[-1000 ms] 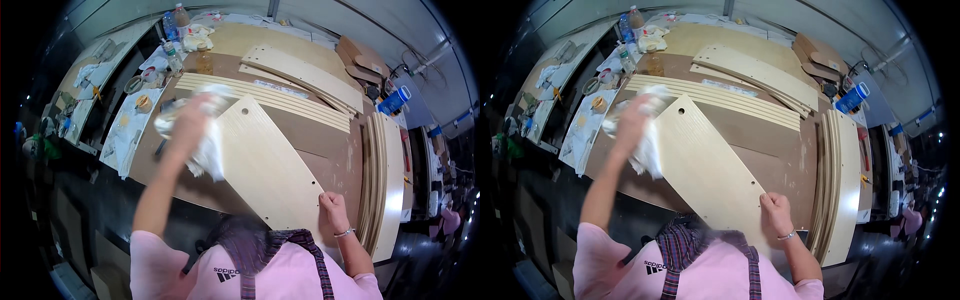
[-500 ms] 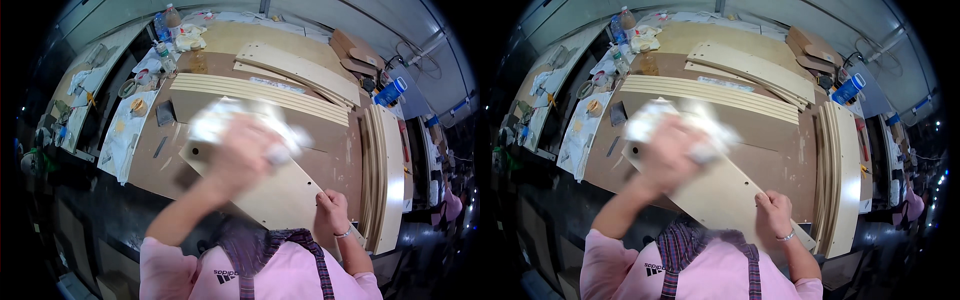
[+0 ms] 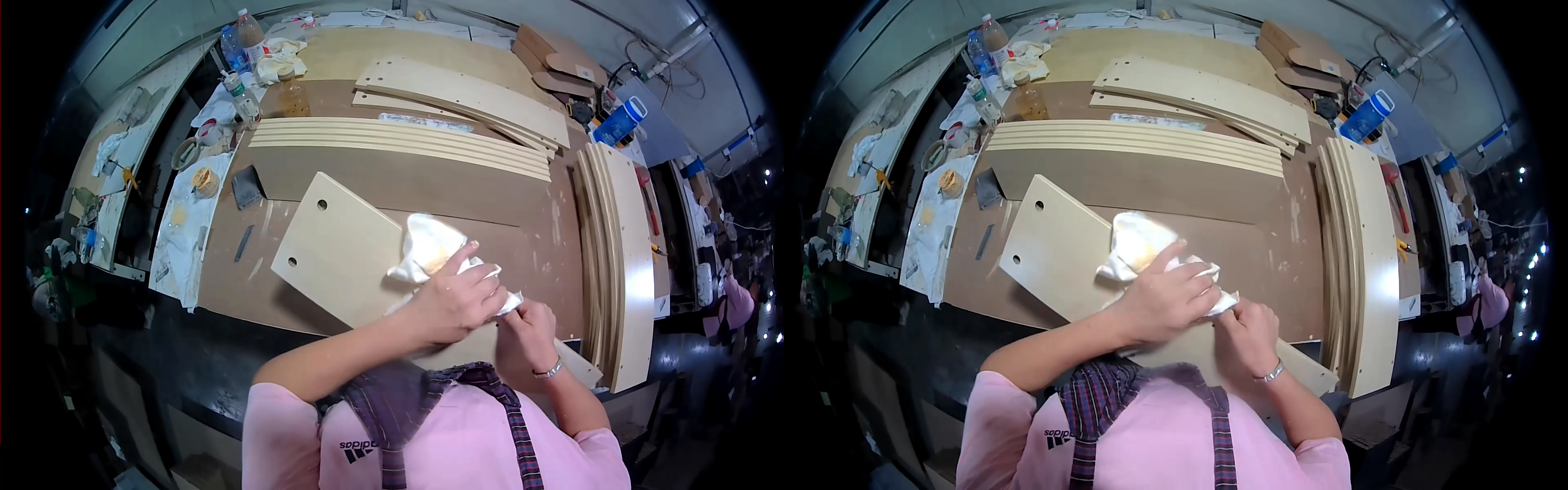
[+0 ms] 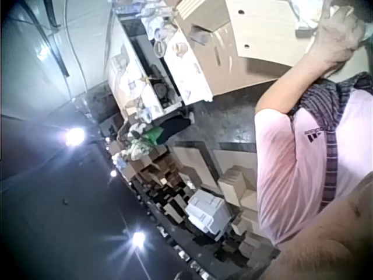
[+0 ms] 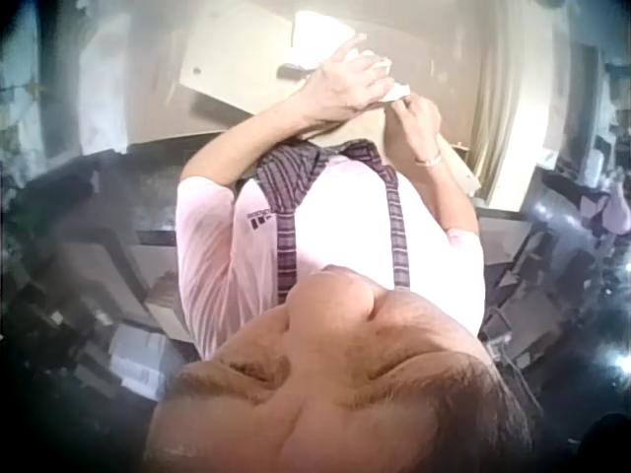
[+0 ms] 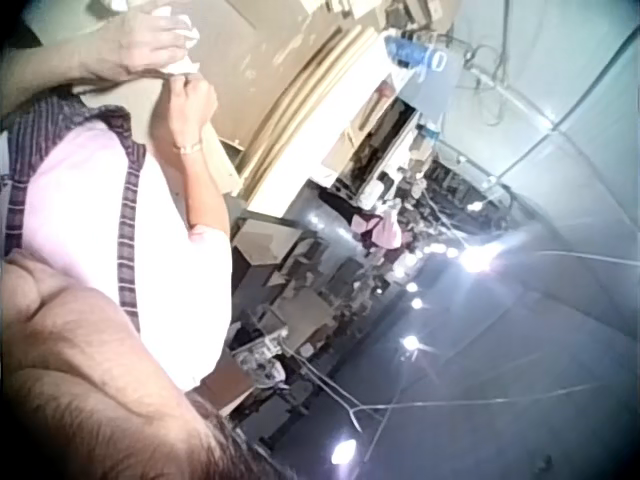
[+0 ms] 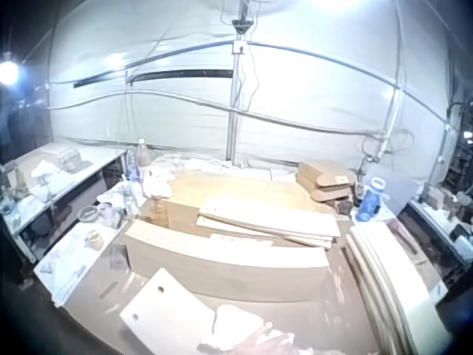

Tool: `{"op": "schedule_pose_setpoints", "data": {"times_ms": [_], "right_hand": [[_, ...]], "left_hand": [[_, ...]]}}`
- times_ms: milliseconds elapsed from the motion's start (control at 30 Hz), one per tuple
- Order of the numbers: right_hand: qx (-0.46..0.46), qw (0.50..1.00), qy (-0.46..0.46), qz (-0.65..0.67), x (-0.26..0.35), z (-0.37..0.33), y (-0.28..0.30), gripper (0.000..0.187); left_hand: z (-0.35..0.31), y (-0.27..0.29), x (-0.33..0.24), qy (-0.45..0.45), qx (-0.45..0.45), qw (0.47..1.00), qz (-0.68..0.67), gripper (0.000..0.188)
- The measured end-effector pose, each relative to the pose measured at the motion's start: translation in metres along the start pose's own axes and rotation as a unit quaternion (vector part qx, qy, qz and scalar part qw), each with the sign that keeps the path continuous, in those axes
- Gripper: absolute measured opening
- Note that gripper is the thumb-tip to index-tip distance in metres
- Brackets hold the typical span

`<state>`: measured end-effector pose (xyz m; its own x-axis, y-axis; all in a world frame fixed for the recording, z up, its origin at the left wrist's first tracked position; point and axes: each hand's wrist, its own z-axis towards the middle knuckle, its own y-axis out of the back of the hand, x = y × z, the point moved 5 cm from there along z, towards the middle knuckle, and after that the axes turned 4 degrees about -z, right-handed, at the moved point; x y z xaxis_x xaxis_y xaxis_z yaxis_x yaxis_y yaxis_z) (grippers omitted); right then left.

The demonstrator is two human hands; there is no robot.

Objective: The person wipes the surface of wooden boards with a cloth and applies filler to small holes using a stick.

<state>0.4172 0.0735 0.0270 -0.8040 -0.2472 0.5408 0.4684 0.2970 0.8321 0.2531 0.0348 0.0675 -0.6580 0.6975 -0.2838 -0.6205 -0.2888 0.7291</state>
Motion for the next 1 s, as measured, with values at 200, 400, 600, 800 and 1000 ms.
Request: {"op": "schedule_pose_setpoints", "data": {"times_ms": [200,400,600,800,1000], "right_hand": [[0.005,0.996,-0.057,0.067,-0.016,-0.009,0.006,0.043],[-0.012,0.97,-0.06,0.236,-0.059,-0.011,0.01,0.044],[-0.019,0.961,-0.042,0.273,-0.066,-0.01,0.012,0.041],[-0.002,0.952,-0.045,0.303,-0.059,-0.004,0.006,0.037],[-0.023,0.92,-0.117,0.372,-0.06,-0.007,0.025,0.035]], "left_hand": [[-0.074,0.125,0.177,0.279,-0.131,0.943,0.127,0.016],[-0.158,0.179,0.209,0.452,-0.284,0.845,-0.02,0.023],[-0.131,0.161,0.155,0.532,-0.244,0.771,-0.251,0.028],[-0.1,0.156,0.129,0.433,-0.168,0.871,-0.161,0.048],[-0.142,0.166,0.159,0.461,-0.328,0.792,-0.23,0.028]]}}
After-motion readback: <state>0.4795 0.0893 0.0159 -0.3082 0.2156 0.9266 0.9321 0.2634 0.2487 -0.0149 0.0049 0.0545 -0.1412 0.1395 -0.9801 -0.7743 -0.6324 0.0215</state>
